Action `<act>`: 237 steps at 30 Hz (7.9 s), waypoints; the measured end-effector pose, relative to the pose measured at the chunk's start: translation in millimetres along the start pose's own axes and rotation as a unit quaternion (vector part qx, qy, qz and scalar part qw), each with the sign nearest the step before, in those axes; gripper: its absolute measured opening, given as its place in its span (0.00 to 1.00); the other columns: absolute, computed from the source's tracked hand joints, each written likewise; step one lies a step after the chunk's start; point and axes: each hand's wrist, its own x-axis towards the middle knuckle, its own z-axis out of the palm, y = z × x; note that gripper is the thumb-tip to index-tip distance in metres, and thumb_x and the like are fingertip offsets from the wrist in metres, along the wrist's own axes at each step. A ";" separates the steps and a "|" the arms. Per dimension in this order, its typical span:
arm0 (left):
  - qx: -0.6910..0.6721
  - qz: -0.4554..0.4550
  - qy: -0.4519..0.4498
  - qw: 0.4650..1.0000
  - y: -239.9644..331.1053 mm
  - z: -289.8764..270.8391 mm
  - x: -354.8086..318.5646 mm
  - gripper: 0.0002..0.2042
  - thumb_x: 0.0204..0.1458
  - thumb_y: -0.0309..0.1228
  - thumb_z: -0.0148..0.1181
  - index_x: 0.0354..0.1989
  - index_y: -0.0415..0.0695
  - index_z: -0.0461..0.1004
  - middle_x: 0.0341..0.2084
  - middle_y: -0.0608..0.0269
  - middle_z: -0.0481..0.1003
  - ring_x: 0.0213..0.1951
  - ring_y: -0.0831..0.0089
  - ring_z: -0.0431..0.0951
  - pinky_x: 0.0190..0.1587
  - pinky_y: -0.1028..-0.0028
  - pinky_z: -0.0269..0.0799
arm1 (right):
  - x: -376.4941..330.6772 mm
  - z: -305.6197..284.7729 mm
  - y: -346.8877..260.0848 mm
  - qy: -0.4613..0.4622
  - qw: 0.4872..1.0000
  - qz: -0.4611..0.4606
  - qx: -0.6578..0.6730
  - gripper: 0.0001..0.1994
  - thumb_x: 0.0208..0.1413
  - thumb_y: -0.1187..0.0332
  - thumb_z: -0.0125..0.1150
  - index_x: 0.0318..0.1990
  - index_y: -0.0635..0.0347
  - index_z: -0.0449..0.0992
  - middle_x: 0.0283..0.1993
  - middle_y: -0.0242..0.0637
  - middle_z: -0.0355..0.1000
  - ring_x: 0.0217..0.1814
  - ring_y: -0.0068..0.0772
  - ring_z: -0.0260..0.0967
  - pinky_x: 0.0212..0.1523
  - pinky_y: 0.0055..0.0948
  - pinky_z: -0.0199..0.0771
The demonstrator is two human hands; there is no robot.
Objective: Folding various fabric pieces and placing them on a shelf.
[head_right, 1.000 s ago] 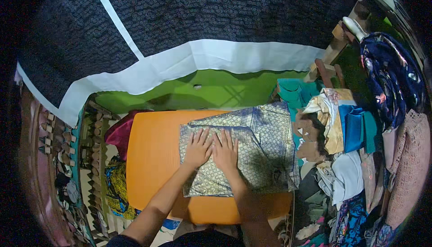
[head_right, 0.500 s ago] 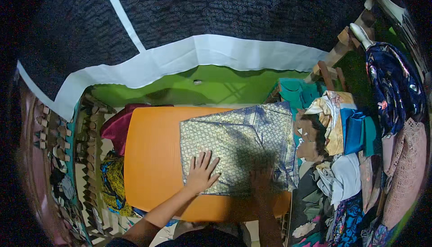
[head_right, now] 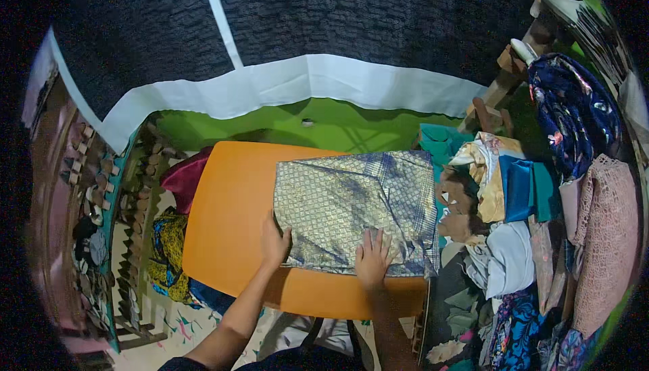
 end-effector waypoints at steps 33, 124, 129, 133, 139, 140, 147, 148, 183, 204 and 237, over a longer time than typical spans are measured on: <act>-0.282 -0.067 -0.011 0.957 -109.8 -208.6 -1.9 0.18 0.51 0.27 0.50 0.50 0.38 0.57 0.32 0.62 0.70 0.33 0.75 0.72 0.32 0.77 0.69 | -84.0 24.2 -303.7 -0.146 0.885 -0.380 0.228 0.40 0.40 0.79 0.52 0.65 0.55 0.43 0.67 0.54 0.37 0.69 0.52 0.36 0.63 0.48 0.42; -0.051 0.140 -0.297 0.943 4.0 -102.0 -49.5 0.13 0.46 0.29 0.50 0.40 0.44 0.72 0.37 0.56 0.73 0.42 0.60 0.72 0.46 0.67 0.66 | 121.2 -61.1 56.7 -0.571 0.739 -0.210 0.290 0.13 0.54 0.67 0.47 0.41 0.62 0.75 0.40 0.32 0.73 0.38 0.24 0.66 0.43 0.27 0.65; 0.105 0.304 -0.236 0.917 7.5 -112.3 -55.3 0.15 0.45 0.31 0.49 0.43 0.46 0.70 0.41 0.58 0.72 0.47 0.63 0.69 0.55 0.61 0.58 | 96.6 -73.2 36.7 -0.461 0.745 -0.394 0.279 0.17 0.47 0.71 0.52 0.48 0.56 0.72 0.47 0.37 0.71 0.47 0.37 0.68 0.49 0.27 0.64; 0.234 0.471 -0.290 0.800 -13.8 -93.8 -76.7 0.23 0.47 0.34 0.48 0.55 0.53 0.60 0.55 0.61 0.60 0.57 0.66 0.60 0.59 0.60 0.52 | 57.1 -64.9 57.1 -0.208 0.646 -0.718 -0.157 0.36 0.40 0.67 0.56 0.61 0.35 0.53 0.65 0.37 0.48 0.66 0.40 0.45 0.59 0.57 0.47; 0.249 0.498 -0.323 0.765 -12.1 -79.4 -78.3 0.27 0.46 0.33 0.44 0.59 0.58 0.54 0.61 0.61 0.52 0.60 0.66 0.54 0.61 0.59 0.47 | 58.4 -58.0 72.1 -0.304 0.615 -0.719 -0.115 0.41 0.37 0.55 0.61 0.62 0.28 0.48 0.67 0.38 0.41 0.67 0.39 0.44 0.58 0.63 0.45; 0.254 0.506 -0.325 0.758 -15.9 -76.9 -79.8 0.26 0.47 0.33 0.43 0.59 0.59 0.54 0.62 0.62 0.50 0.61 0.66 0.53 0.62 0.59 0.47 | 57.6 -62.4 63.3 -0.331 0.576 -0.723 -0.186 0.35 0.44 0.55 0.55 0.62 0.25 0.47 0.68 0.39 0.39 0.67 0.41 0.44 0.58 0.64 0.45; 0.233 0.475 -0.322 0.785 -23.2 -68.2 -81.9 0.24 0.51 0.33 0.38 0.59 0.63 0.52 0.61 0.70 0.52 0.61 0.70 0.54 0.63 0.59 0.46 | 33.2 -30.7 62.7 -0.217 0.620 -0.751 -0.067 0.23 0.53 0.64 0.41 0.59 0.40 0.56 0.63 0.38 0.49 0.64 0.43 0.49 0.61 0.50 0.51; 0.236 0.468 -0.331 0.784 -21.6 -69.3 -79.8 0.24 0.51 0.33 0.39 0.59 0.63 0.53 0.61 0.70 0.51 0.61 0.70 0.54 0.63 0.59 0.46 | 32.0 -30.2 63.1 -0.219 0.619 -0.751 -0.066 0.23 0.53 0.64 0.41 0.59 0.40 0.56 0.63 0.38 0.49 0.64 0.43 0.49 0.61 0.50 0.51; -0.101 0.418 -0.276 0.860 9.5 -47.4 -58.4 0.28 0.44 0.43 0.57 0.55 0.48 0.62 0.58 0.55 0.56 0.61 0.59 0.52 0.60 0.56 0.48 | 130.7 -79.3 74.6 -0.622 0.401 0.145 0.657 0.15 0.57 0.69 0.44 0.46 0.72 0.67 0.43 0.47 0.71 0.43 0.39 0.72 0.45 0.38 0.72; -0.473 -0.238 -0.007 0.848 37.6 17.7 -92.1 0.19 0.56 0.42 0.47 0.41 0.35 0.70 0.32 0.60 0.73 0.36 0.74 0.70 0.42 0.71 0.66 | 151.3 -41.0 76.3 -0.380 0.617 -0.002 0.689 0.27 0.58 0.58 0.45 0.61 0.63 0.49 0.58 0.45 0.57 0.59 0.36 0.55 0.59 0.34 0.55; 0.009 -0.108 0.064 0.992 34.4 -4.9 35.7 0.12 0.52 0.36 0.49 0.27 0.39 0.72 0.30 0.51 0.71 0.35 0.54 0.71 0.38 0.62 0.66 | 196.9 -18.8 -23.0 -0.086 0.919 -0.283 0.260 0.11 0.54 0.65 0.48 0.33 0.64 0.72 0.35 0.47 0.70 0.37 0.49 0.67 0.40 0.40 0.65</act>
